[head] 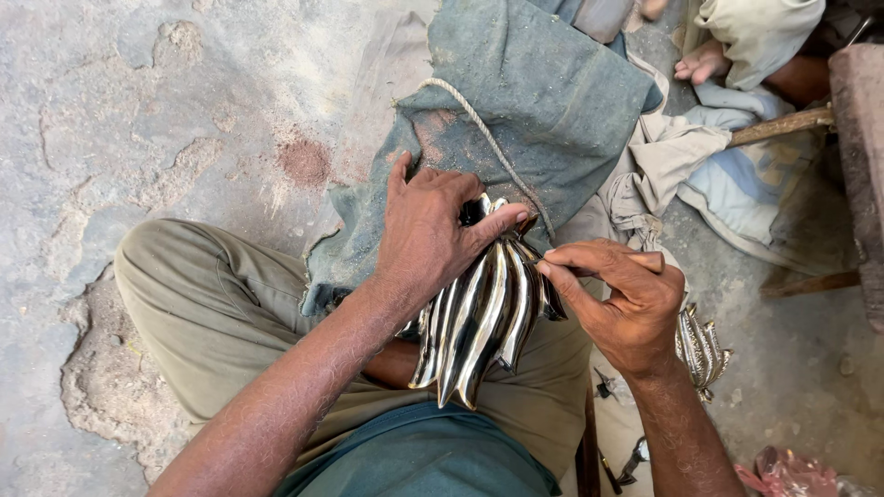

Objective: The person sits on the floor and uses a small tool to apply gold-colored material to the edges of a silver, petal-shaped metal object. They rotate the object to access different sections and occasionally hand it to another person for inspection before resuming the detailed application.

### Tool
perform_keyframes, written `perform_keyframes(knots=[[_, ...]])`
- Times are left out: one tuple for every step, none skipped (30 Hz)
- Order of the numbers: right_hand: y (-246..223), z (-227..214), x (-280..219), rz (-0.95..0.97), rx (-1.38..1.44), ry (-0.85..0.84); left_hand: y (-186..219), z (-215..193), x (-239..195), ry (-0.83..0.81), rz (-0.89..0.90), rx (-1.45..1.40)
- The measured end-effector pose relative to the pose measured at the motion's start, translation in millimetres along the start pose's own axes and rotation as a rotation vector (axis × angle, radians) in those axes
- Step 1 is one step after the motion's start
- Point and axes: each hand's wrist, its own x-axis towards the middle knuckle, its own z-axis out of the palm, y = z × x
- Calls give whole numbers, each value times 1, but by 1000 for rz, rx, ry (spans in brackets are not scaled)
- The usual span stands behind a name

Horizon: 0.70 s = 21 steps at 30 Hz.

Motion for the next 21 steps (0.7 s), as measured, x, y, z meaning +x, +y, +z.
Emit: perform_keyframes(knots=[[0, 0, 2, -1, -6, -11, 0, 0, 0, -2, -3, 3], [1, -1, 4, 5, -11, -24, 0, 0, 0, -5, -6, 5], [1, -1, 6, 10, -15, -36, 0, 0, 0, -8, -9, 7], [2, -1, 9, 13, -18, -51, 0, -1, 0, -14, -21, 0], [2, -1, 11, 12, -21, -62, 1, -1, 0, -20, -32, -8], [2, -1, 13, 11, -25, -73, 1, -1, 0, -26, -42, -15], [2, -1, 15, 9, -30, -84, 1, -1, 0, -15, -37, -15], [2, -1, 16, 38, -19, -85, 1, -1, 0, -7, -34, -15], [1, -1, 15, 67, -8, -85, 1, -1, 0, 2, -30, -15], [1, 0, 15, 97, 3, -83, 1, 0, 0, 24, -16, -16], [1, 0, 14, 98, 1, -80, 1, 0, 0, 47, -3, -17], [1, -1, 13, 99, 0, -77, 1, 1, -1, 68, 12, -17], [1, -1, 13, 100, -1, -74, 1, 1, -1, 60, 5, -15], [1, 0, 12, 108, -3, -74, 0, 1, -1, 51, 2, -13], [1, 0, 11, 115, -6, -74, 0, 1, -1, 42, -2, -10], [1, 0, 11, 123, -8, -73, 0, 1, 0, 35, -9, -13], [1, 0, 11, 114, -13, -74, 0, 1, 0, 29, -15, -16], [2, 0, 12, 105, -17, -76, 1, 1, 0, 23, -22, -17], [2, -1, 12, 95, -22, -77, 1, 1, 0, 27, -17, -17], [1, -1, 12, 96, -23, -78, 1, 0, 0, 32, -14, -16], [1, -1, 12, 96, -24, -79, 1, 1, 0, 37, -10, -15]])
